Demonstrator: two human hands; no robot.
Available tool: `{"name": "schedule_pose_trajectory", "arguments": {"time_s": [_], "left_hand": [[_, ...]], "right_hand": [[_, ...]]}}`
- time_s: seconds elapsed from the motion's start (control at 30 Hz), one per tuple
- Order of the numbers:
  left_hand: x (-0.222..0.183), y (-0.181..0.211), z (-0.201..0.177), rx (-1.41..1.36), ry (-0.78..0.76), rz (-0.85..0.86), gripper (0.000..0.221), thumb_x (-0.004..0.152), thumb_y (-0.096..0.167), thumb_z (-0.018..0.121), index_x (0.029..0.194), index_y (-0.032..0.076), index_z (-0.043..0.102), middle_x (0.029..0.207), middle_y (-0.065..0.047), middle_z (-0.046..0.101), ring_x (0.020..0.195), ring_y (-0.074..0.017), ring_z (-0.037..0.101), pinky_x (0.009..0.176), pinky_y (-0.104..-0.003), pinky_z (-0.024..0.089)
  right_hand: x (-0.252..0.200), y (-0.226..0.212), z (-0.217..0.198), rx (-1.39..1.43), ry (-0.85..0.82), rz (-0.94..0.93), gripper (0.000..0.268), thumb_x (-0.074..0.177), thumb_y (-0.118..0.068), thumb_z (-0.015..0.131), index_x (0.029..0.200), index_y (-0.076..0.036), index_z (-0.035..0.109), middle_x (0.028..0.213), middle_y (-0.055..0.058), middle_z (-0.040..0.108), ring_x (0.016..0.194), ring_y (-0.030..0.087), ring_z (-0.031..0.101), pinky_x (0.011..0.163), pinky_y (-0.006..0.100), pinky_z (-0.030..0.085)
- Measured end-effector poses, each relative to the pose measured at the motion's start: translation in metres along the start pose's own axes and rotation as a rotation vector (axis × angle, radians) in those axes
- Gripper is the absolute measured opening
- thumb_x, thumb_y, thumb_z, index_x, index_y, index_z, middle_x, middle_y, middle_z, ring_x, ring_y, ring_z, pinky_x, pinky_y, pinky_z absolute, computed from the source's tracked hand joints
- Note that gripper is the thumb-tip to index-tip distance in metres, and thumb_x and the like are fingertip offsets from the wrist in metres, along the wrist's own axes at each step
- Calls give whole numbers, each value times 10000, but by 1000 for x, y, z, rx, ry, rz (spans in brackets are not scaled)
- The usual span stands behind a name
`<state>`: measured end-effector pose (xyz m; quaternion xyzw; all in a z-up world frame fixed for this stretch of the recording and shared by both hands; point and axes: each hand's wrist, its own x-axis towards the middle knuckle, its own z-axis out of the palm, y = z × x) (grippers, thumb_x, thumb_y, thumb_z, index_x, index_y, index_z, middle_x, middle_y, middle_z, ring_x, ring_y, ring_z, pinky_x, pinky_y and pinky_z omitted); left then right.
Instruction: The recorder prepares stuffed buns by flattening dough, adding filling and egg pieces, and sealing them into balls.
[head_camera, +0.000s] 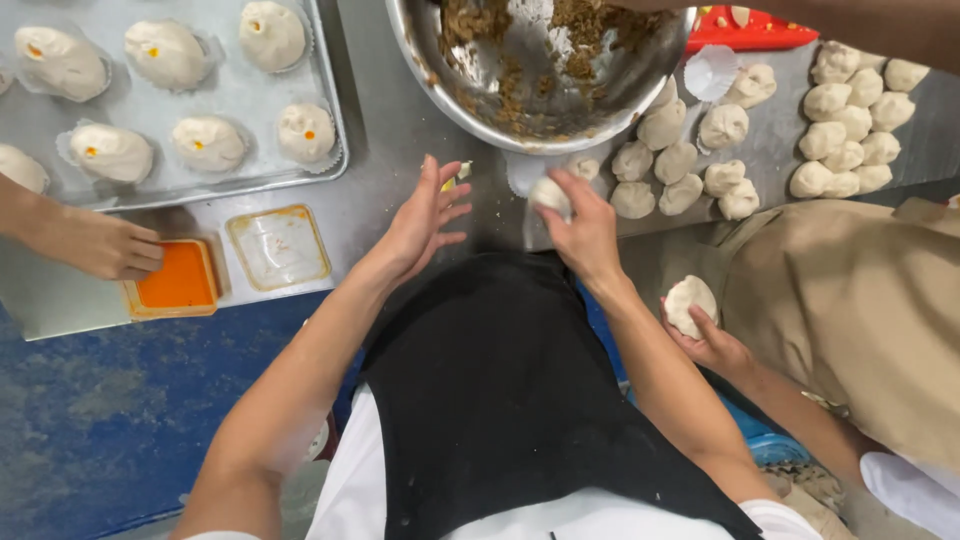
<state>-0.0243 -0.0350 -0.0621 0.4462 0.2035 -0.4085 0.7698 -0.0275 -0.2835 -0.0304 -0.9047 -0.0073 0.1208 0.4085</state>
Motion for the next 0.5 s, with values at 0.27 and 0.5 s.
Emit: {"name": "schedule_pose_trajectory", "arguments": {"time_s": [0.27,0.5], "left_hand": [[55,-10,30,-187,162,-64,949,941,758,234,1631,120,101,1661,-234,194,1527,-385,229,1178,-636,203],[72,-16,35,-575,-28,184,890,1024,672,189,1605,8,303,1580,-188,432,1403,-340,465,1157,-500,383]], "right_hand": [[38,47,45,-303,-20,-191,481,836,-38,777,1308,-70,690,1211,200,704,1128,395,668,949,430,537],[26,7,32,837,-313,246,423,976,-74,677,1380,14,588,1249,115,698,1100,195,676,933,352,576]]}}
